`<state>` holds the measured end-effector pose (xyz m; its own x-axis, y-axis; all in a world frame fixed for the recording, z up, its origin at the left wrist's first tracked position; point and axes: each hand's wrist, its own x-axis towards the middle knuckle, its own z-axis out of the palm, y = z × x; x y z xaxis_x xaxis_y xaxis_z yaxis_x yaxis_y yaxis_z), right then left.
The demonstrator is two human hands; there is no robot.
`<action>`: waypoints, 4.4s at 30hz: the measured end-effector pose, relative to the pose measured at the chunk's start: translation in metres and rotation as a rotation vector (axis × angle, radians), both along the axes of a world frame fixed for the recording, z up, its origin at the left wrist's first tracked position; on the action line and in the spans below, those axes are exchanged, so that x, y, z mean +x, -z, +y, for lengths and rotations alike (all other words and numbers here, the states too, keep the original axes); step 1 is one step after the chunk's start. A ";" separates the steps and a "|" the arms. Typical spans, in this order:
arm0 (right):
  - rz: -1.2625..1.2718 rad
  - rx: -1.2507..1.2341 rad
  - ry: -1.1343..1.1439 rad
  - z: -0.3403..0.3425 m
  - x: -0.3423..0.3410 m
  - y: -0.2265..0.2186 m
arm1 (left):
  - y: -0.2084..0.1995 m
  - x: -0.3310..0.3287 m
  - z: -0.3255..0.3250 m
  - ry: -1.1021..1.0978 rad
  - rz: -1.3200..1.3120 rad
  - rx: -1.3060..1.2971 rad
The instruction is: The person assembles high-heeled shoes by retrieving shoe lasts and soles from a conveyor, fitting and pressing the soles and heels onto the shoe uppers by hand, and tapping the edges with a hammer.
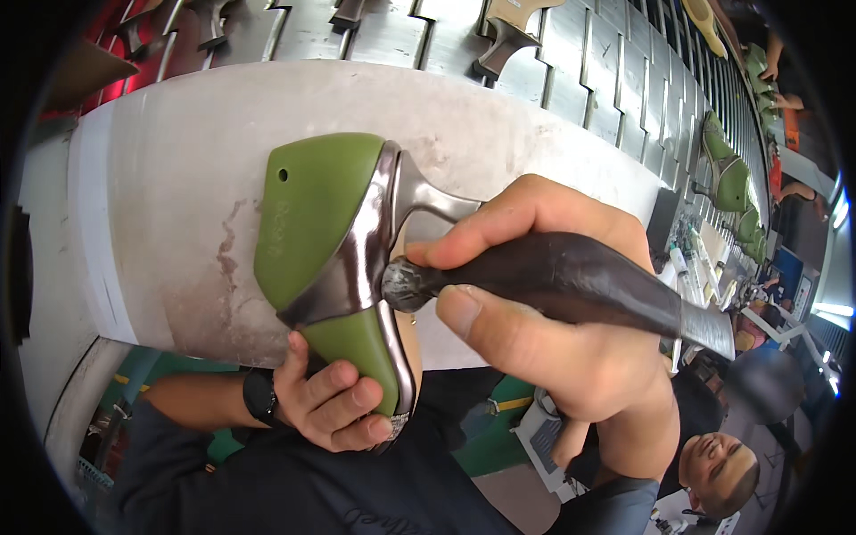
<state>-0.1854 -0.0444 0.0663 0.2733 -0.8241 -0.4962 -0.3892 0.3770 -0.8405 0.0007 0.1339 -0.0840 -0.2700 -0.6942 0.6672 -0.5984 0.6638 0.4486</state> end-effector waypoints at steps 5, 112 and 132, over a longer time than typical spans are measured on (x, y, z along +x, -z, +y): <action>0.000 0.050 -0.109 0.002 -0.011 -0.003 | -0.004 0.000 -0.003 0.029 0.004 0.011; 0.515 -1.164 0.379 0.031 -0.117 0.120 | -0.038 0.028 -0.041 -0.143 -0.272 0.001; 0.490 -1.161 0.139 -0.087 -0.057 0.111 | -0.164 -0.045 -0.085 0.981 0.328 0.129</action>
<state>-0.2427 -0.1318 -0.0446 0.1428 -0.8474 0.5114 -0.7687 -0.4204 -0.4820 -0.0448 0.0486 0.0804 -0.5730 -0.3393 0.7461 0.3420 0.7283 0.5938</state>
